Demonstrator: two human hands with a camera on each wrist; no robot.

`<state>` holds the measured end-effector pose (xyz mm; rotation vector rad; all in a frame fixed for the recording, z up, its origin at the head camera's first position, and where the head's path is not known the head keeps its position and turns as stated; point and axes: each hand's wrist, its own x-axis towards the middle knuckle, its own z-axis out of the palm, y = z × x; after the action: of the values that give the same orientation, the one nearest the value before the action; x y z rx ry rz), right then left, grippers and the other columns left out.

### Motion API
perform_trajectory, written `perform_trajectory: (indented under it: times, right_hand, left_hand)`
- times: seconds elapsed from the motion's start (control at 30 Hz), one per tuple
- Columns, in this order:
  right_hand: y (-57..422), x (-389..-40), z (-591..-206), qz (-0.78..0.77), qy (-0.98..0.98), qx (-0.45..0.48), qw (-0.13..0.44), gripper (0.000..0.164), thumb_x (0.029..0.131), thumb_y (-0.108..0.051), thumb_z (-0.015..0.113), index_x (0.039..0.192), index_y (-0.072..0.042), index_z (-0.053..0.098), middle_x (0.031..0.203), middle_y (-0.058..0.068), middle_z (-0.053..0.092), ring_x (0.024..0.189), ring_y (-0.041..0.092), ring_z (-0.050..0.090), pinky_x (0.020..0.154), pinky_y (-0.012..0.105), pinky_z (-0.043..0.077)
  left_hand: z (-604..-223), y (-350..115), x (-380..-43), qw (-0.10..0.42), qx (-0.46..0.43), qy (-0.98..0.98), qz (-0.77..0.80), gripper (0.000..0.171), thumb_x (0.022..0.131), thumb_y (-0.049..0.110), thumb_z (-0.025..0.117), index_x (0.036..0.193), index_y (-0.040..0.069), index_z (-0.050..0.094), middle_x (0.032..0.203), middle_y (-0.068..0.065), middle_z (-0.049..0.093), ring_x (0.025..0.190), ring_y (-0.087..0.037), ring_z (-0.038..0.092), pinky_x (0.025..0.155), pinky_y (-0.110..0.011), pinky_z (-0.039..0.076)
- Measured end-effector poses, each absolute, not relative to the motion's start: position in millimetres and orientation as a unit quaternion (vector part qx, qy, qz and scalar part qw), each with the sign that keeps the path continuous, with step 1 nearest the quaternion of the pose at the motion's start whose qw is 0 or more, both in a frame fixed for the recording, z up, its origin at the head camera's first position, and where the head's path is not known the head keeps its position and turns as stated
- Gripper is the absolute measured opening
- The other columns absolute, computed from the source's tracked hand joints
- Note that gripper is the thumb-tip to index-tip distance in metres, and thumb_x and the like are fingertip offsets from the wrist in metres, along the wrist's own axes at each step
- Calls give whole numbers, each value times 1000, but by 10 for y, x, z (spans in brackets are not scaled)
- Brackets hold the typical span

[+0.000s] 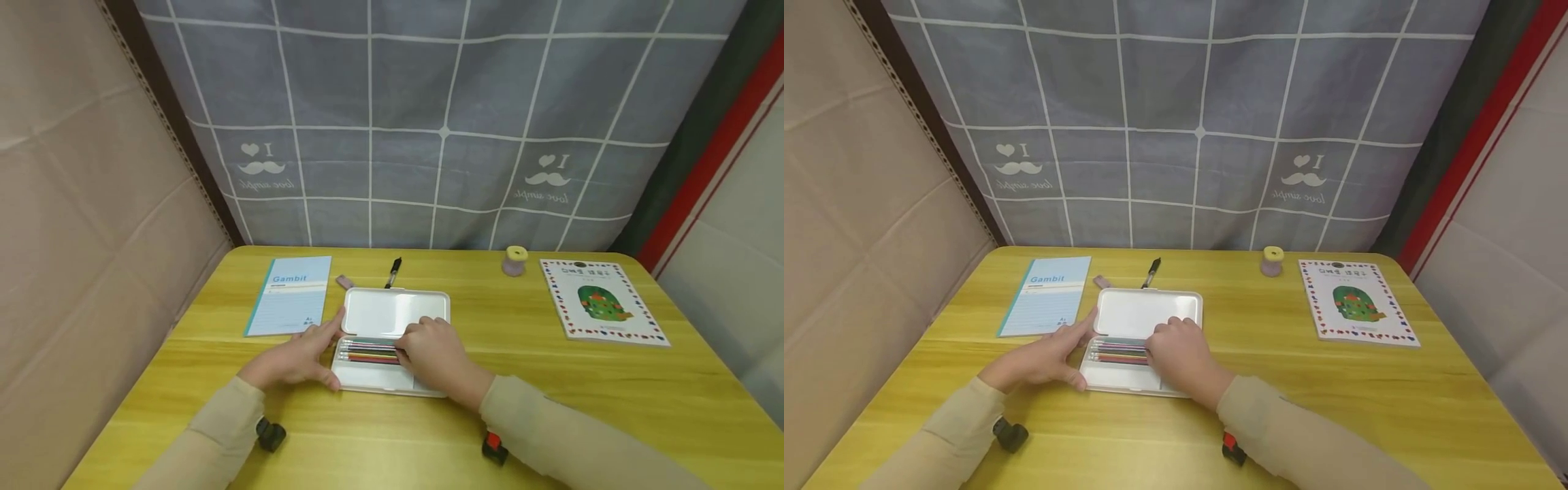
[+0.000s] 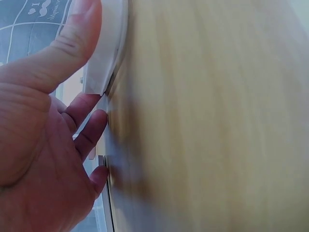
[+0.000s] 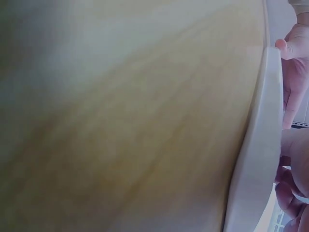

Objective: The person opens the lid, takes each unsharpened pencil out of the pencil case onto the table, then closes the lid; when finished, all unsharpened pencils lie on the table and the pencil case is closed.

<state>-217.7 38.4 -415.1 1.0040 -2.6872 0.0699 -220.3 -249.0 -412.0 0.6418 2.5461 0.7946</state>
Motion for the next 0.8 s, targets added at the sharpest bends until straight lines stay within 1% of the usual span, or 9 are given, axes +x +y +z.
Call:
perform_trajectory:
  times: [0.17, 0.27, 0.37, 0.43, 0.53, 0.67, 0.7, 0.73, 0.8]
  right_hand:
    - [362, -2185, -4139, 20, -925, 350, 147, 9, 90, -31, 81, 86, -24, 83, 78, -6, 73, 62, 16, 53, 56, 30, 43]
    - [378, -2183, -4140, 41, -925, 348, 146, 8, 91, -30, 81, 90, -24, 84, 82, -7, 74, 65, 15, 55, 58, 30, 45]
    - [427, -2184, -4145, 76, -923, 343, 158, 6, 90, -28, 81, 93, -25, 84, 88, -9, 75, 69, 14, 57, 62, 30, 48]
    - [468, -2186, -4129, 94, -919, 341, 175, 6, 89, -27, 82, 94, -26, 84, 90, -10, 75, 72, 13, 58, 63, 30, 50]
    - [527, -2195, -4081, 113, -911, 341, 201, 7, 86, -25, 84, 93, -25, 84, 91, -10, 75, 74, 13, 58, 62, 29, 52]
    - [617, -2229, -4030, 132, -905, 342, 216, 9, 84, -25, 87, 92, -24, 85, 92, -9, 75, 76, 13, 60, 60, 27, 53]
    - [642, -2240, -4022, 138, -905, 340, 215, 10, 83, -26, 88, 93, -24, 85, 92, -8, 75, 77, 13, 62, 66, 28, 57]
    - [671, -2251, -4015, 146, -904, 338, 216, 11, 83, -26, 89, 93, -23, 85, 92, -8, 75, 79, 13, 64, 69, 30, 58]
    - [742, -2272, -4006, 167, -902, 338, 213, 12, 83, -25, 89, 94, -22, 85, 92, -8, 75, 82, 13, 65, 71, 30, 58]
  left_hand:
    - [-4116, -2502, -2205, 195, 233, 909, 286, 140, 73, 47, 88, 167, 7, -8, 149, -4, 55, 138, -36, 38, 114, -75, 13]
    - [-4123, -2513, -2199, 192, 241, 906, 290, 141, 74, 50, 87, 167, 7, -9, 148, -6, 55, 138, -38, 38, 113, -76, 13]
    - [-4138, -2512, -2198, 188, 248, 904, 294, 142, 73, 54, 86, 167, 7, -9, 148, -7, 55, 136, -39, 39, 111, -77, 14]
    - [-4151, -2508, -2204, 189, 244, 904, 294, 142, 72, 52, 87, 167, 7, -8, 149, -6, 55, 136, -37, 39, 112, -76, 14]
    - [-4169, -2508, -2214, 191, 238, 907, 290, 141, 73, 50, 87, 167, 8, -8, 150, -4, 54, 138, -36, 38, 115, -75, 12]
    - [-4181, -2515, -2220, 193, 231, 910, 285, 140, 73, 48, 88, 167, 9, -8, 150, -3, 54, 138, -34, 39, 115, -75, 12]
    - [-4179, -2518, -2216, 192, 232, 909, 287, 140, 73, 47, 88, 167, 8, -8, 150, -3, 54, 138, -35, 39, 115, -75, 13]
    - [-4178, -2519, -2215, 192, 231, 909, 288, 140, 73, 47, 88, 167, 8, -8, 150, -3, 54, 137, -34, 39, 115, -75, 13]
    - [-4183, -2523, -2212, 191, 231, 910, 288, 140, 73, 47, 89, 167, 8, -8, 150, -2, 54, 137, -33, 40, 115, -74, 14]
